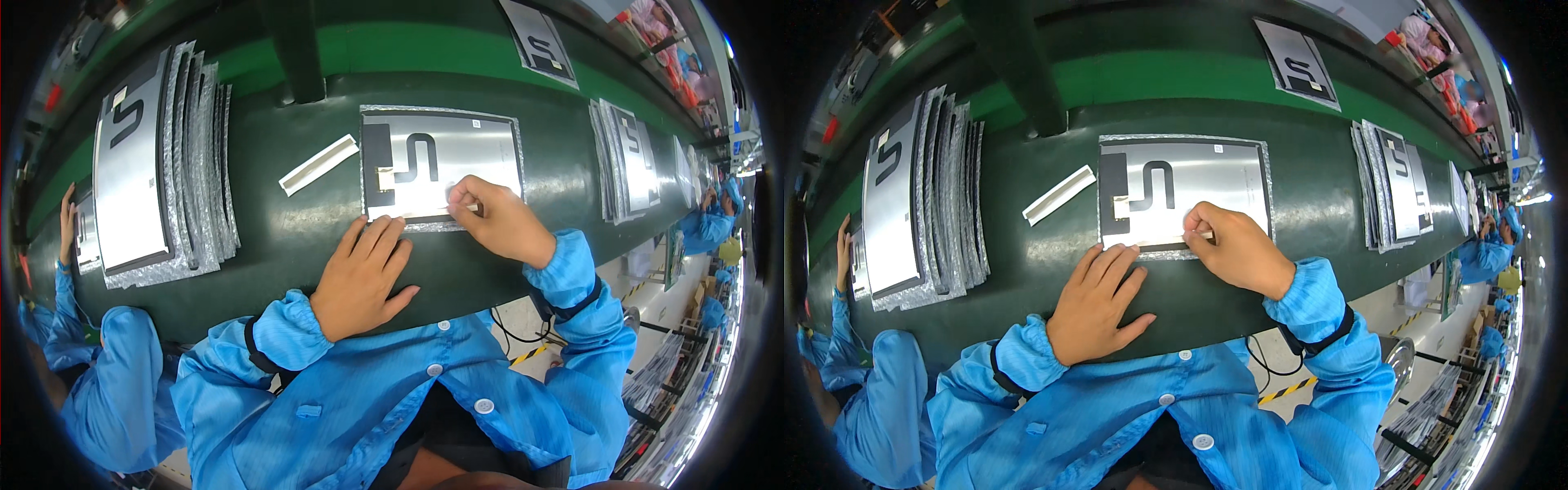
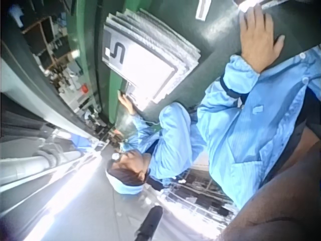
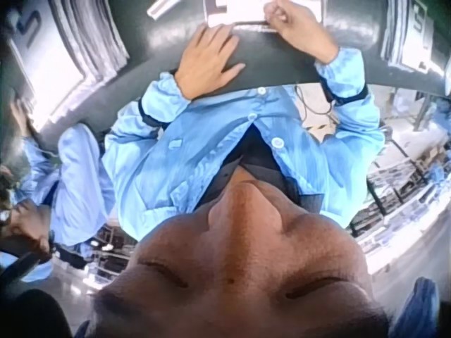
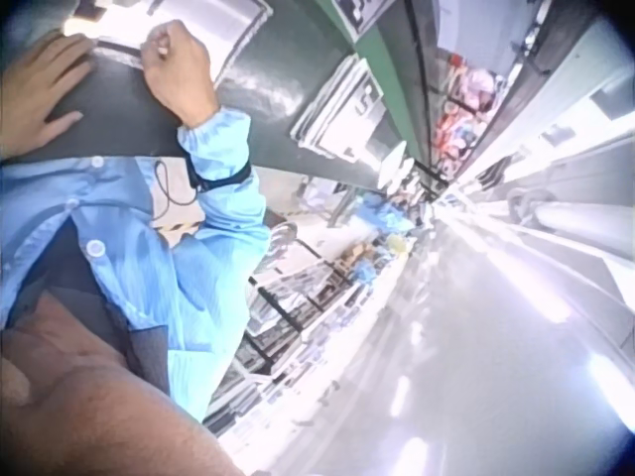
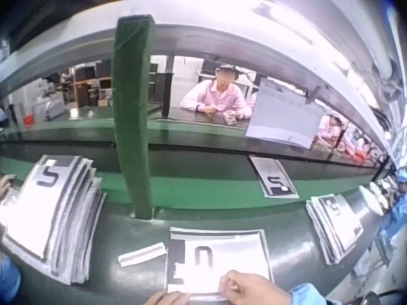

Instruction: Assembling flat electronic screen components by applying adhesive strips.

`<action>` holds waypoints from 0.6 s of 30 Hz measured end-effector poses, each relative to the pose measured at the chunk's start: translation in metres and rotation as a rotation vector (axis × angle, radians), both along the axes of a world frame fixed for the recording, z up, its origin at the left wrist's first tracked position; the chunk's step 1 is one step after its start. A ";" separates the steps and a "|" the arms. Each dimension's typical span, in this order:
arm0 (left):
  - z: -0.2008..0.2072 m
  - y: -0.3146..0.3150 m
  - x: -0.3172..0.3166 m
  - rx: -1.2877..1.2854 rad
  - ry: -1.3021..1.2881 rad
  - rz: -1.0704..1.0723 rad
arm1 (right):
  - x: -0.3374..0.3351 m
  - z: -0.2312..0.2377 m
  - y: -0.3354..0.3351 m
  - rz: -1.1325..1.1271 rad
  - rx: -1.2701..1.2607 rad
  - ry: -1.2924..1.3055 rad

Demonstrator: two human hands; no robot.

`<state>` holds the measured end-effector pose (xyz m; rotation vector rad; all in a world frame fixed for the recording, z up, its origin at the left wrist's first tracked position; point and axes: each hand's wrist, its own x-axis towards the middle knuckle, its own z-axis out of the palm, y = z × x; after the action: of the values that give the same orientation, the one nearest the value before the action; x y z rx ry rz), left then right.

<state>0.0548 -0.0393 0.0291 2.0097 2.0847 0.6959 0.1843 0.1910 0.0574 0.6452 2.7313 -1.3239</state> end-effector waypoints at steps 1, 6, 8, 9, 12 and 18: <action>0.000 0.000 0.000 0.002 -0.004 0.008 | 0.003 -0.001 0.000 -0.025 -0.008 0.038; 0.001 0.004 0.002 -0.004 0.005 0.020 | 0.010 -0.002 -0.003 -0.080 -0.015 0.053; 0.001 0.005 0.002 0.005 0.014 0.033 | 0.011 -0.002 -0.004 -0.090 -0.004 0.074; 0.002 0.006 0.002 0.003 0.021 0.025 | 0.011 -0.003 -0.003 -0.086 0.006 0.076; 0.004 0.007 0.002 -0.003 0.029 0.022 | 0.012 -0.011 -0.002 -0.071 0.048 0.119; 0.001 0.006 0.004 -0.004 0.023 0.041 | 0.012 -0.013 -0.002 -0.050 0.122 0.150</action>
<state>0.0590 -0.0337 0.0297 1.9874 2.1446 0.6783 0.1967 0.1892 0.0449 0.6510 2.9536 -1.2735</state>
